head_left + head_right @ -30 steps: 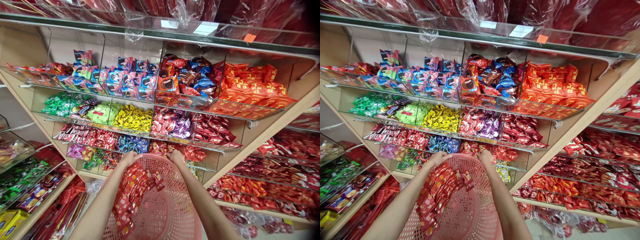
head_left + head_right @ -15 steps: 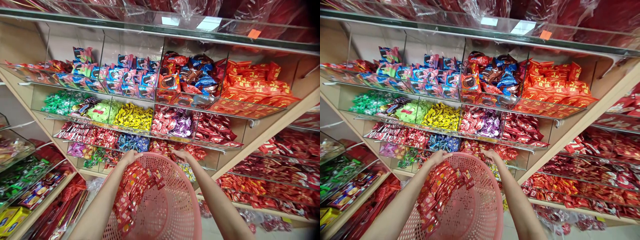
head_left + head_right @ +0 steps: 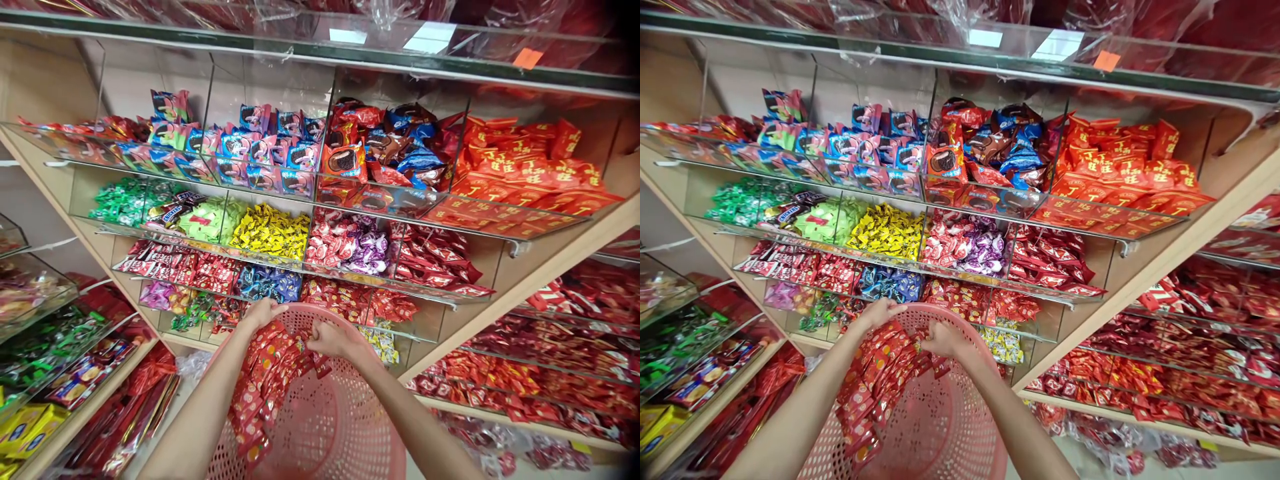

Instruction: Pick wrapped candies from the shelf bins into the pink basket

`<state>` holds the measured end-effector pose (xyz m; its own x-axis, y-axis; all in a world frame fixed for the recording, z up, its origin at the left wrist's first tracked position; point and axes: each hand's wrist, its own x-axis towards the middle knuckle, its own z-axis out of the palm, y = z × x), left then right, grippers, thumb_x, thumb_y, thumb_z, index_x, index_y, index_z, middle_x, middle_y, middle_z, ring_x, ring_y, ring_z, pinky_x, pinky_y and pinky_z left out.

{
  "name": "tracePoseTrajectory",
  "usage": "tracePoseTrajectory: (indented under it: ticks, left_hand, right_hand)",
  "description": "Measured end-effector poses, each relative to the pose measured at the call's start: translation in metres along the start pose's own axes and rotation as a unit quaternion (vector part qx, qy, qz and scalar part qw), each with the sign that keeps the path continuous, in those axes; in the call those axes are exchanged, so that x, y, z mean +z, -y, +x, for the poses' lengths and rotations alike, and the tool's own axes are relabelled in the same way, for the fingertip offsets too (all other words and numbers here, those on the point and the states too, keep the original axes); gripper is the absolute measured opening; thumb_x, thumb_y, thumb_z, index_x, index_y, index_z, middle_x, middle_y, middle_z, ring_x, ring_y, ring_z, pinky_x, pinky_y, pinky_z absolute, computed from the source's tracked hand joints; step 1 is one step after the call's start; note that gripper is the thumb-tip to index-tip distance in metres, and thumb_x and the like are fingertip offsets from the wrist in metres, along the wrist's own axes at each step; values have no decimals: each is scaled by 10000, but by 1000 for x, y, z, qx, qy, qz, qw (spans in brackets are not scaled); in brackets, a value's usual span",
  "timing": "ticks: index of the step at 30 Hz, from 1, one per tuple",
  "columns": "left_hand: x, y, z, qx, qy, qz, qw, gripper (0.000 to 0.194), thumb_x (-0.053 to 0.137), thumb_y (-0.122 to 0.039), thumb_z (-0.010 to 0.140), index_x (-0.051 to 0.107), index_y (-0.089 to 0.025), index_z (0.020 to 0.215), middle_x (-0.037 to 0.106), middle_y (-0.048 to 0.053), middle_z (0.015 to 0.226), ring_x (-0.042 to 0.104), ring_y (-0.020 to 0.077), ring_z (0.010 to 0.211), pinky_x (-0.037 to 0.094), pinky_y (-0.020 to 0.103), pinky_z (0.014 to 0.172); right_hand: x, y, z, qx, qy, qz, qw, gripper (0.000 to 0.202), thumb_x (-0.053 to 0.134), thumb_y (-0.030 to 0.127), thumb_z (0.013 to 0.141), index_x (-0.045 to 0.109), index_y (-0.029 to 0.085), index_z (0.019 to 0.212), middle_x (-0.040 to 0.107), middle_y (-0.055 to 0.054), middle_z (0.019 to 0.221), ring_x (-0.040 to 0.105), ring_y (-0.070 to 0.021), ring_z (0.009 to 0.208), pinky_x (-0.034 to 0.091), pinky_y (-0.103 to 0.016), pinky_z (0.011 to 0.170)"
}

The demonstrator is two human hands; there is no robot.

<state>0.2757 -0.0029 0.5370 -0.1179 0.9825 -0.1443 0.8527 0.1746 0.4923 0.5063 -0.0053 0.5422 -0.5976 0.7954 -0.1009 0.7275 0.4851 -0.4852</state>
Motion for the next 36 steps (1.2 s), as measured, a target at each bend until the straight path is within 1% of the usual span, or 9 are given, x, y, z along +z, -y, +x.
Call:
tracePoseTrajectory:
  ticks: [3,7,12,17,21,24,28,31,36]
  left_hand:
    - [-1,-1,-1,-2,-1,-4,1000,551,384,-724,677,530,-203,579,480,-25,517,415,112,502,242,219,524]
    - [-4,-3,-3,-2,5,-1,1000,546,385,-712,690,519,-198,566,468,-30,503,409,106,493,239,218,521]
    - [-4,-3,-3,5,1,-3,1000,546,387,-708,693,511,-193,562,464,-33,497,412,104,483,239,216,504]
    - [0,0,0,5,-2,0,1000,558,380,-721,686,509,-194,557,482,-29,505,414,104,479,241,217,504]
    - [-1,0,0,3,-4,3,1000,549,386,-715,686,507,-196,556,472,-31,498,402,100,470,235,219,497]
    - [-2,-2,-2,2,-2,2,1000,548,387,-714,687,514,-197,560,472,-31,500,404,100,475,240,218,498]
    - [-3,-3,-3,-5,-4,9,1000,563,373,-735,678,521,-201,576,483,-29,520,417,106,486,254,217,506]
    - [-4,-4,-4,-10,-5,11,1000,568,373,-745,669,530,-204,592,505,-25,551,423,109,496,260,217,510]
    - [-5,-5,-5,-11,-5,7,1000,553,379,-734,674,536,-208,601,518,-21,565,443,117,515,266,216,513]
  right_hand:
    - [11,10,3,-11,19,-89,996,238,537,365,718,535,165,846,584,-34,728,485,-142,606,251,-241,521]
    - [18,14,6,6,19,-106,994,292,528,381,745,506,162,936,607,-74,835,541,-170,704,265,-241,549]
    - [34,-4,11,7,0,11,1000,242,472,421,811,465,180,833,583,-14,739,499,-124,625,255,-220,521]
    - [47,-16,18,29,-30,125,991,223,572,345,751,419,190,703,495,42,657,434,-92,584,266,-197,519]
    - [57,-14,26,11,-70,138,988,183,618,234,691,440,192,708,493,50,684,443,-95,617,280,-189,535]
    - [65,-11,30,10,-96,121,988,151,610,229,702,473,195,755,522,44,698,470,-108,641,288,-195,549]
    - [65,-3,27,46,-115,77,989,78,486,256,815,512,189,845,586,-2,739,521,-132,667,288,-218,575]
    - [59,6,19,80,-107,45,990,183,377,253,876,544,179,872,625,-54,771,562,-158,710,288,-235,586]
    - [55,14,13,65,-91,41,993,241,358,282,896,571,182,848,647,-53,780,584,-154,737,310,-227,611]
